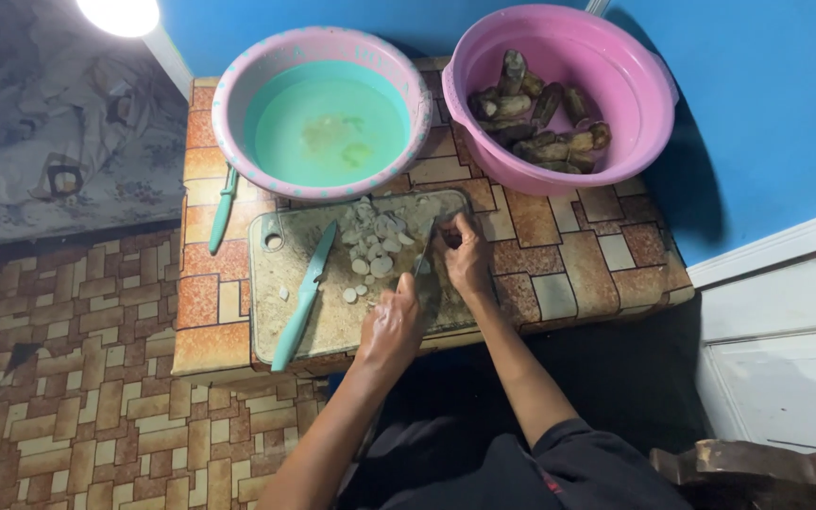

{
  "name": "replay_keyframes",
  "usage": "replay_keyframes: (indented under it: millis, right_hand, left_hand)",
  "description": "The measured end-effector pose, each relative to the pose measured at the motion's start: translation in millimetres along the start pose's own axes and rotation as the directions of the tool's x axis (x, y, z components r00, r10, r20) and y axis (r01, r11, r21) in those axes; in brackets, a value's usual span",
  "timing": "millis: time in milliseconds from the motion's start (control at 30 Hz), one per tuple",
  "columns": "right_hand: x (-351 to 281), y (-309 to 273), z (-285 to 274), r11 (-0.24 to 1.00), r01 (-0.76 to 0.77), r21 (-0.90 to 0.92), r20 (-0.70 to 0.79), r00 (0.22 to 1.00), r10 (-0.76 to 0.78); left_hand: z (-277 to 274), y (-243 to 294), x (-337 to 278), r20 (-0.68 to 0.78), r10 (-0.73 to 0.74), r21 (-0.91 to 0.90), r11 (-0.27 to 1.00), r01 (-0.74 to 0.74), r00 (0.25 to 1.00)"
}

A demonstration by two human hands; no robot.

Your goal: Slicing peeled plantains into small pieces on a cutting board using a knife.

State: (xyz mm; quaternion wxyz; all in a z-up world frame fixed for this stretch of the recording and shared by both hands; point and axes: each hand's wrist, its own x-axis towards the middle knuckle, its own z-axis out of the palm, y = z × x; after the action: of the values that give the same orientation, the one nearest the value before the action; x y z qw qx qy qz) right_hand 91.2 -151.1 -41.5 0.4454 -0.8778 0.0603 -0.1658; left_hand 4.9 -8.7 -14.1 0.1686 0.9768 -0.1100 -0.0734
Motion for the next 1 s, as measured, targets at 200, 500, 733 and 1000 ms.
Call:
replay_keyframes:
  millis: [200,500,733,1000]
  right_hand:
    - [2,-13,-8,1.0,-0.02,0.024,0.006,1.0,0.02]
    - [-9,-20,-16,0.997,-0.071,0.003,0.037,0.997,0.07]
    - [-8,-11,-11,0.991,-0.122,0.046,0.037,0.992,0.121]
    - [-31,-35,-12,0.852,0.502,-0.148,-0.115,0.847,-0.518]
  left_hand:
    - [9,-2,22,-0.023,0.01,0.116,0.993,-0.008,1.0]
    - [28,4,62,0.105,-0.085,0.004,0.996,0.086,0.991]
    - [-2,-31,39,0.122,-0.056,-0.063,0.996,0.064,0.991]
    - [-55,-14,-24,-0.082,-0.068,0.171,0.982,0.081,0.994]
